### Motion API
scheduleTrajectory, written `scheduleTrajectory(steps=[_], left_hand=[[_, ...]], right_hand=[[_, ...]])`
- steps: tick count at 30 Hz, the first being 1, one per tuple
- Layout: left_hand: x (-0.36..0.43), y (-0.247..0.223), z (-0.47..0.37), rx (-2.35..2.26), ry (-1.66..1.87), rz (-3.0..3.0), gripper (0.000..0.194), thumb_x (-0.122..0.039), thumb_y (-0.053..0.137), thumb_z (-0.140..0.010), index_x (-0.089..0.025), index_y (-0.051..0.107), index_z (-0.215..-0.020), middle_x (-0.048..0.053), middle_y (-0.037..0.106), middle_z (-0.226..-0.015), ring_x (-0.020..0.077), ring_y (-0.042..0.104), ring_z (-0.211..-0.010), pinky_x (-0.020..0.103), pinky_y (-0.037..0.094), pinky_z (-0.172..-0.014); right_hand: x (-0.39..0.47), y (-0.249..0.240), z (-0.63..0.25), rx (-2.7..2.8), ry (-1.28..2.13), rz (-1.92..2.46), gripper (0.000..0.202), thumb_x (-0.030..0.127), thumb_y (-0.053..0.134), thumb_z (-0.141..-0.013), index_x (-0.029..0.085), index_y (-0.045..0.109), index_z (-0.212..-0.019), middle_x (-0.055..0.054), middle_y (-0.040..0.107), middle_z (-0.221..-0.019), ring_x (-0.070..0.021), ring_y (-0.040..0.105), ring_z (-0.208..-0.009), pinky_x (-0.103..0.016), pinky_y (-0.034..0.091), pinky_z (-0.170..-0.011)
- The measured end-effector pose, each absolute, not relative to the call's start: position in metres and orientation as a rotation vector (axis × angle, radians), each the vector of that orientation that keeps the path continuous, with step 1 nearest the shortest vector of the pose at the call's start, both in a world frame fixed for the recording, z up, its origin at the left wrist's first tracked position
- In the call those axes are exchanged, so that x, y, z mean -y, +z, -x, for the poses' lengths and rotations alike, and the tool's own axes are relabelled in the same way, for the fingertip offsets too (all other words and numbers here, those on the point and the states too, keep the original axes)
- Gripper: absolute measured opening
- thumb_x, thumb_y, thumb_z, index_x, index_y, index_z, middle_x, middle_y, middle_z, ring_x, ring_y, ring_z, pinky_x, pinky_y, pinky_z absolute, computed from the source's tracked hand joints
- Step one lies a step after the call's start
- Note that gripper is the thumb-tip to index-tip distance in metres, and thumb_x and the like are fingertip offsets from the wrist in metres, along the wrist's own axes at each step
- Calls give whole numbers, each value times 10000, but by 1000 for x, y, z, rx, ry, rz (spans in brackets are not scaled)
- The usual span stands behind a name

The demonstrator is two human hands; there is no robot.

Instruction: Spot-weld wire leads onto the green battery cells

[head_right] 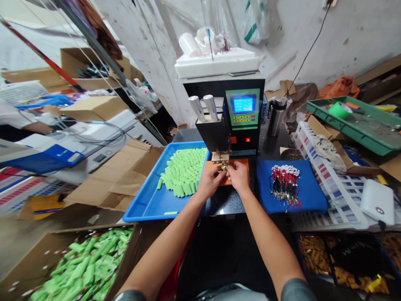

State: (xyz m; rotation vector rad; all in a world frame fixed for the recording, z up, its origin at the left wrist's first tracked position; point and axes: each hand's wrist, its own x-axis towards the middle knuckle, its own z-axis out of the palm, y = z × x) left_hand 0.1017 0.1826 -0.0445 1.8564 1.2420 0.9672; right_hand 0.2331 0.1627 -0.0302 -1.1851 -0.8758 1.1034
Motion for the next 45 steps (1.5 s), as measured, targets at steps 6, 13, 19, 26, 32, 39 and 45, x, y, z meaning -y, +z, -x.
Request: scheduleTrajectory(steps=[6, 13, 19, 26, 32, 39, 45], left_hand=[[-182, -44, -104, -1297, 990, -1886, 254, -334, 588, -873, -199, 729, -1035, 20, 691, -756, 156, 599, -675, 254, 423, -662], [-182, -45, -104, -1294, 1041, -1877, 234, -341, 621, -859, -214, 732, -1021, 26, 689, -745, 181, 620, -717, 264, 443, -676], [-181, -47, -104, -1314, 1028, -1867, 256, -344, 627, -855, -218, 728, -1053, 29, 700, -769, 181, 623, -711, 268, 435, -678], [-181, -48, -103, -1327, 1033, -1880, 247, -346, 620, -865, -213, 729, -1042, 23, 696, -764, 171, 612, -695, 261, 426, -659], [-179, -43, -104, -1342, 966, -1920, 232, -325, 577, -896, -194, 730, -1011, 33, 707, -805, 158, 620, -718, 243, 433, -667], [-179, -41, -104, -1373, 940, -1952, 211, -299, 562, -900, -185, 729, -961, 38, 709, -800, 159, 630, -720, 250, 439, -674], [-180, -43, -104, -1368, 948, -1954, 263, -333, 554, -898, -169, 729, -1003, 45, 706, -777, 157, 605, -682, 257, 431, -657]], right_hand=[[-164, -33, -230, 907, 992, 1250, 311, 495, 670, -725, 190, 611, -733, 37, 554, -516, -104, 482, -418, -225, 383, -410], [-165, -33, -228, 940, 944, 1300, 315, 507, 645, -749, 204, 588, -687, 18, 564, -526, -126, 504, -449, -241, 393, -434], [-165, -33, -227, 956, 911, 1310, 323, 510, 646, -757, 199, 600, -686, -9, 610, -583, -134, 528, -497, -239, 403, -458], [-166, -33, -227, 966, 897, 1332, 305, 496, 641, -756, 195, 625, -713, -27, 651, -624, -153, 566, -530, -253, 426, -480], [-167, -36, -228, 1001, 880, 1351, 298, 479, 614, -774, 183, 632, -744, -31, 668, -652, -163, 598, -575, -246, 439, -496], [-168, -40, -227, 1014, 859, 1347, 283, 461, 598, -791, 182, 634, -760, -35, 677, -674, -169, 615, -608, -249, 460, -511], [-169, -44, -228, 1035, 838, 1348, 268, 464, 611, -810, 198, 644, -816, -27, 682, -689, -184, 640, -644, -265, 494, -539]])
